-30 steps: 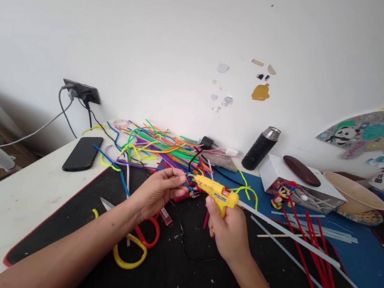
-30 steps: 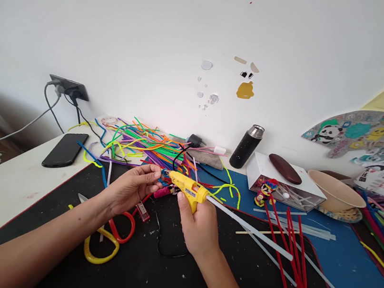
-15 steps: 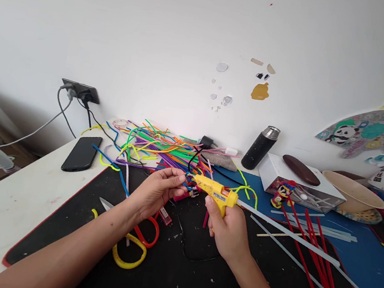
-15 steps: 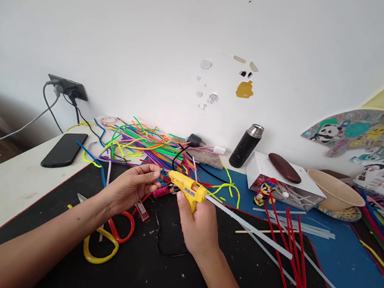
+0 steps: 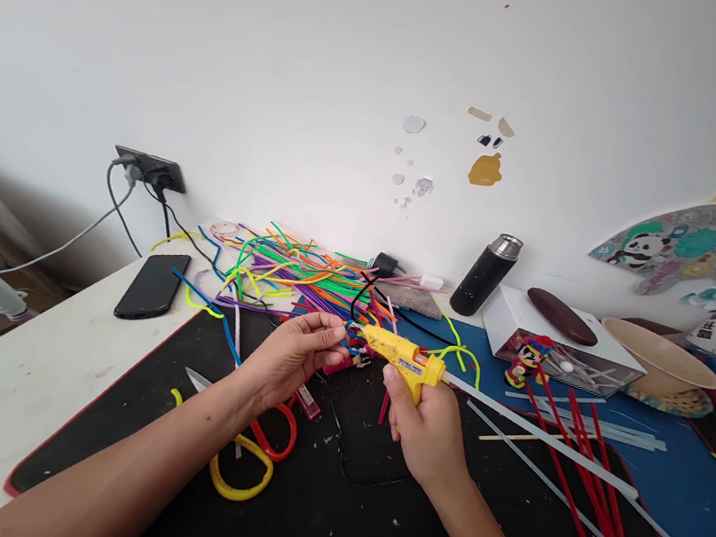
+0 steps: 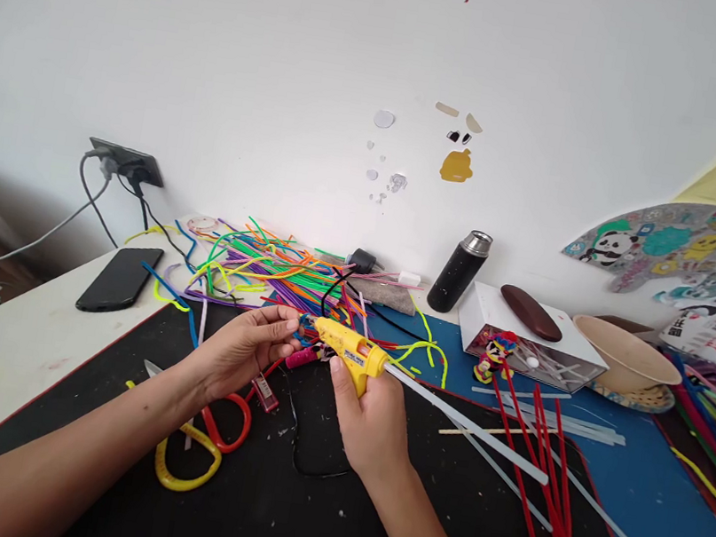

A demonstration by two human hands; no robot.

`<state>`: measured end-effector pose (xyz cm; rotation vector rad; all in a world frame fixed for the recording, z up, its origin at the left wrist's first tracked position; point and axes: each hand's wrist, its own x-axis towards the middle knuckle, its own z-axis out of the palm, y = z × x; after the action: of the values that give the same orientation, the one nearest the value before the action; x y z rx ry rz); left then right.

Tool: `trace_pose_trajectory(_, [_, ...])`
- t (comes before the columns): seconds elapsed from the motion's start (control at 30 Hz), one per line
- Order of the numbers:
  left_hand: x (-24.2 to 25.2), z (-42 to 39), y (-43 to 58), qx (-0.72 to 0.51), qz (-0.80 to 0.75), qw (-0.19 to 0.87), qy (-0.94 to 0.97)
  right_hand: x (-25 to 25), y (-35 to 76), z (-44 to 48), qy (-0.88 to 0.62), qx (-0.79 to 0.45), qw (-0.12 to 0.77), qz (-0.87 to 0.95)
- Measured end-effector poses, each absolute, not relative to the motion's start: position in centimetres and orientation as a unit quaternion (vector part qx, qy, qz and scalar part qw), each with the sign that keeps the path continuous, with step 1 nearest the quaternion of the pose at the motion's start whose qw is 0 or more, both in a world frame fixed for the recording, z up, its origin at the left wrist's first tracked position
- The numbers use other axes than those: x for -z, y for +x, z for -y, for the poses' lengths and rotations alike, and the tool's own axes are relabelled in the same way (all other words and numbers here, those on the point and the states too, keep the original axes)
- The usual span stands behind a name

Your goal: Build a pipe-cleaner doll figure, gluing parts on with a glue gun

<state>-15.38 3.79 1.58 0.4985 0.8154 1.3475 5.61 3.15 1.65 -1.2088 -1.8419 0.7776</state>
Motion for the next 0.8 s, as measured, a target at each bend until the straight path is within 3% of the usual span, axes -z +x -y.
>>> trace_pose_trajectory(0.8, [-1.56, -3.82, -15.44, -0.602, -0.364, 0.672, 0.23, -1.56, 5.7, -3.2, -0.488, -0.32, 0.384, 0.716])
